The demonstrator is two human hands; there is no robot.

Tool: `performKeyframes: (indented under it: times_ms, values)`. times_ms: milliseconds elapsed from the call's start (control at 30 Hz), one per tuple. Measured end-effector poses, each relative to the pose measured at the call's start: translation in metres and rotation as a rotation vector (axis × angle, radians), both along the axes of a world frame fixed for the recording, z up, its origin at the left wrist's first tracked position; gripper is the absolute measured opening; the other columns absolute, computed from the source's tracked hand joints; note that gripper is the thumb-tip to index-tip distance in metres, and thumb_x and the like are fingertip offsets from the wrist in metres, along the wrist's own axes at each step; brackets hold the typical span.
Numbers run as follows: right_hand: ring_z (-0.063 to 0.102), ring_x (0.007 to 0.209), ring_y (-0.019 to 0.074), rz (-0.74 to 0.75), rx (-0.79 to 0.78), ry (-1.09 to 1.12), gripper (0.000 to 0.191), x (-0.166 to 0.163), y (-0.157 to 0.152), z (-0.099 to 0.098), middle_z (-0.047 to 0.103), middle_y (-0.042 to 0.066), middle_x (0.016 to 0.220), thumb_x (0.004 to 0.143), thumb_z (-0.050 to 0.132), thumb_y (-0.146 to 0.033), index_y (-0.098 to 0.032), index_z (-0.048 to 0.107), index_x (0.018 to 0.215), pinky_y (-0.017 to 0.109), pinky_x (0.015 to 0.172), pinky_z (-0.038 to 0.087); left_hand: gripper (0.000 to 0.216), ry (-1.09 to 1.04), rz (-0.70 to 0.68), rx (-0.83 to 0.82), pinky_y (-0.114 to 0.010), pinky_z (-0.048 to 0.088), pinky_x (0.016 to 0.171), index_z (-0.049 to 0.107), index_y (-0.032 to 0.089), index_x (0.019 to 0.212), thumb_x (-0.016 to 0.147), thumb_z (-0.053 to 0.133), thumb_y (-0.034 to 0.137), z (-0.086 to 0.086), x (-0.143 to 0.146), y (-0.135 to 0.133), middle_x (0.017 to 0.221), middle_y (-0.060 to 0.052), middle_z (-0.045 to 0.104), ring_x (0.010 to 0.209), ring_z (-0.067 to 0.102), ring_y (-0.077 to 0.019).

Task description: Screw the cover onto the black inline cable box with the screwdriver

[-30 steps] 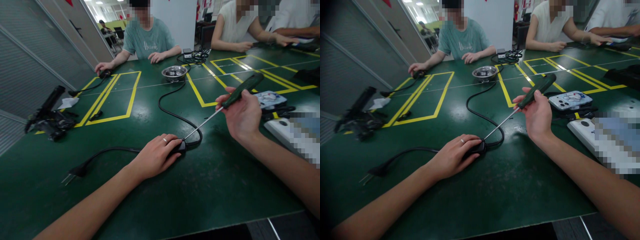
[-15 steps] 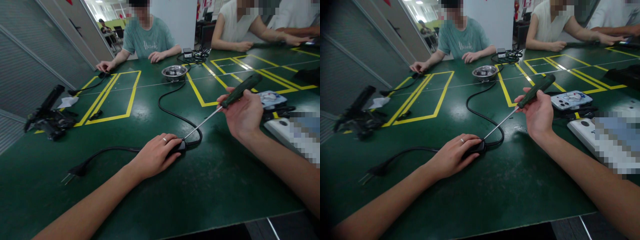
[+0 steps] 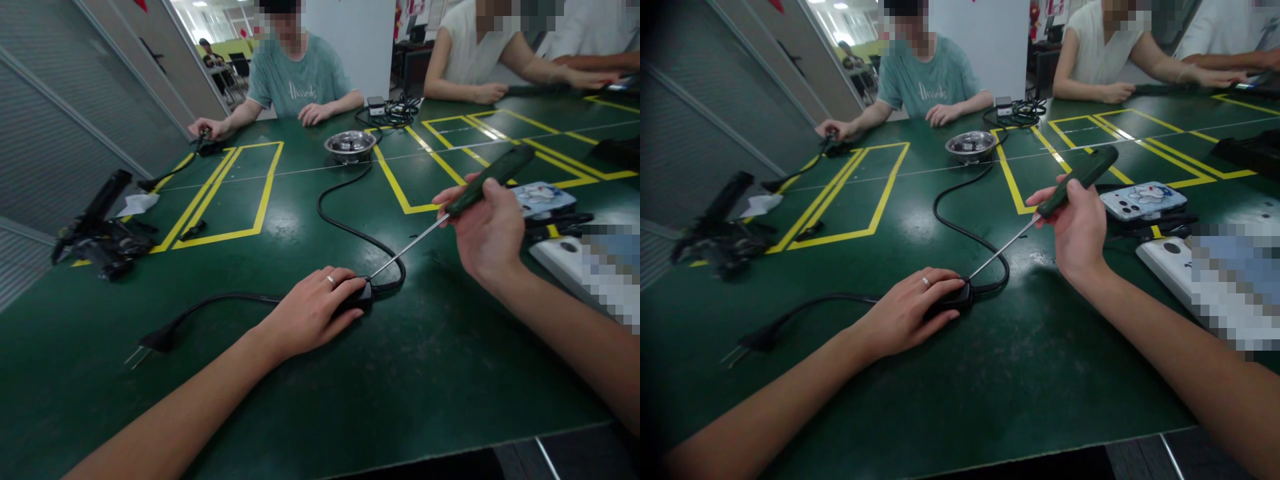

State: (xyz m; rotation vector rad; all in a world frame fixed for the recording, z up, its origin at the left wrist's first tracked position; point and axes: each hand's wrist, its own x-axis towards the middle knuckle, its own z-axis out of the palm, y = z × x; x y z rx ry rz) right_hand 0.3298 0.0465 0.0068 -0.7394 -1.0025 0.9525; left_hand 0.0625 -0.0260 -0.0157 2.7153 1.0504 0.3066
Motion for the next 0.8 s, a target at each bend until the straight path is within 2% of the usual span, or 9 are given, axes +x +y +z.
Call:
performKeyframes:
  times_ms: [100, 200, 267, 333, 433, 533, 600, 700, 800]
  values:
    - [0.058, 0.056, 0.0155, -0.108, -0.004, -0.091, 0.018, -0.002, -0.001, 0.001, 0.068, -0.003, 0.068, 0.084, 0.063, -0.044, -0.029, 0.053, 0.085, 0.029, 0.044, 0.033, 0.042, -0.021, -0.012, -0.007, -0.045, 0.048, 0.095, 0.044, 0.019, 0.135, 0.097, 0.047, 0.039, 0.000, -0.001, 0.000, 0.132, -0.012, 0.053, 0.111, 0.054, -0.0251]
    - [0.051, 0.043, 0.0135, -0.044, -0.019, -0.061, 0.025, -0.005, -0.003, 0.001, 0.070, -0.001, 0.067, 0.086, 0.055, -0.051, -0.027, 0.051, 0.091, 0.028, 0.038, 0.029, 0.042, -0.040, -0.013, -0.005, -0.045, 0.048, 0.096, 0.045, 0.020, 0.135, 0.097, 0.048, 0.039, 0.000, -0.003, 0.001, 0.131, -0.012, 0.053, 0.112, 0.054, -0.0256]
    - [0.050, 0.040, 0.0133, 0.016, -0.036, -0.029, 0.022, -0.005, -0.004, 0.001, 0.069, 0.000, 0.065, 0.085, 0.055, -0.044, -0.026, 0.050, 0.096, 0.027, 0.036, 0.029, 0.041, -0.040, -0.012, -0.002, -0.046, 0.049, 0.095, 0.045, 0.020, 0.134, 0.097, 0.048, 0.039, 0.000, -0.003, 0.001, 0.131, -0.012, 0.054, 0.112, 0.054, -0.0260]
    - [0.051, 0.040, 0.0133, 0.006, -0.055, -0.029, 0.018, -0.004, -0.003, 0.002, 0.067, -0.002, 0.061, 0.083, 0.058, -0.035, -0.026, 0.050, 0.096, 0.026, 0.035, 0.031, 0.042, -0.033, -0.011, -0.001, -0.046, 0.049, 0.095, 0.045, 0.021, 0.135, 0.097, 0.048, 0.039, 0.000, -0.003, 0.001, 0.131, -0.012, 0.054, 0.112, 0.054, -0.0261]
    - [0.046, 0.036, 0.0122, -0.164, -0.033, -0.039, 0.011, 0.006, 0.006, 0.005, 0.060, -0.006, 0.055, 0.086, 0.057, -0.036, -0.028, 0.050, 0.090, 0.026, 0.034, 0.031, 0.042, -0.017, -0.008, 0.006, -0.046, 0.049, 0.095, 0.045, 0.021, 0.135, 0.098, 0.047, 0.039, 0.001, -0.001, 0.001, 0.131, -0.012, 0.054, 0.112, 0.054, -0.0262]
    - [0.044, 0.038, 0.0109, -0.440, 0.122, -0.035, 0.008, 0.021, 0.018, 0.010, 0.051, -0.008, 0.052, 0.090, 0.056, -0.035, -0.029, 0.050, 0.089, 0.024, 0.033, 0.029, 0.041, 0.006, -0.009, 0.014, -0.045, 0.048, 0.096, 0.045, 0.021, 0.135, 0.098, 0.046, 0.038, 0.001, 0.000, 0.001, 0.131, -0.012, 0.053, 0.113, 0.054, -0.0262]
    - [0.045, 0.042, 0.0099, -0.554, 0.242, -0.060, 0.005, 0.029, 0.024, 0.012, 0.051, -0.006, 0.059, 0.091, 0.056, -0.031, -0.030, 0.051, 0.093, 0.024, 0.034, 0.028, 0.042, 0.016, -0.013, 0.012, -0.045, 0.047, 0.097, 0.043, 0.021, 0.136, 0.098, 0.045, 0.038, 0.001, -0.002, 0.001, 0.134, -0.011, 0.052, 0.115, 0.054, -0.0262]
    - [0.046, 0.046, 0.0089, -0.602, 0.358, -0.113, 0.008, 0.030, 0.025, 0.014, 0.057, -0.004, 0.077, 0.092, 0.056, -0.029, -0.032, 0.053, 0.098, 0.025, 0.039, 0.032, 0.050, -0.012, 0.012, 0.008, -0.046, 0.045, 0.102, 0.037, 0.020, 0.139, 0.096, 0.049, 0.042, 0.002, -0.011, 0.001, 0.136, -0.013, 0.051, 0.120, 0.053, -0.0272]
    - [0.047, 0.048, 0.0091, -0.607, 0.398, -0.144, 0.013, 0.023, 0.022, 0.011, 0.059, -0.002, 0.087, 0.092, 0.056, -0.028, -0.033, 0.052, 0.102, 0.027, 0.042, 0.035, 0.056, -0.032, 0.066, -0.005, -0.047, 0.044, 0.102, 0.034, 0.019, 0.138, 0.093, 0.054, 0.046, 0.006, -0.024, 0.002, 0.136, -0.014, 0.051, 0.121, 0.053, -0.0286]
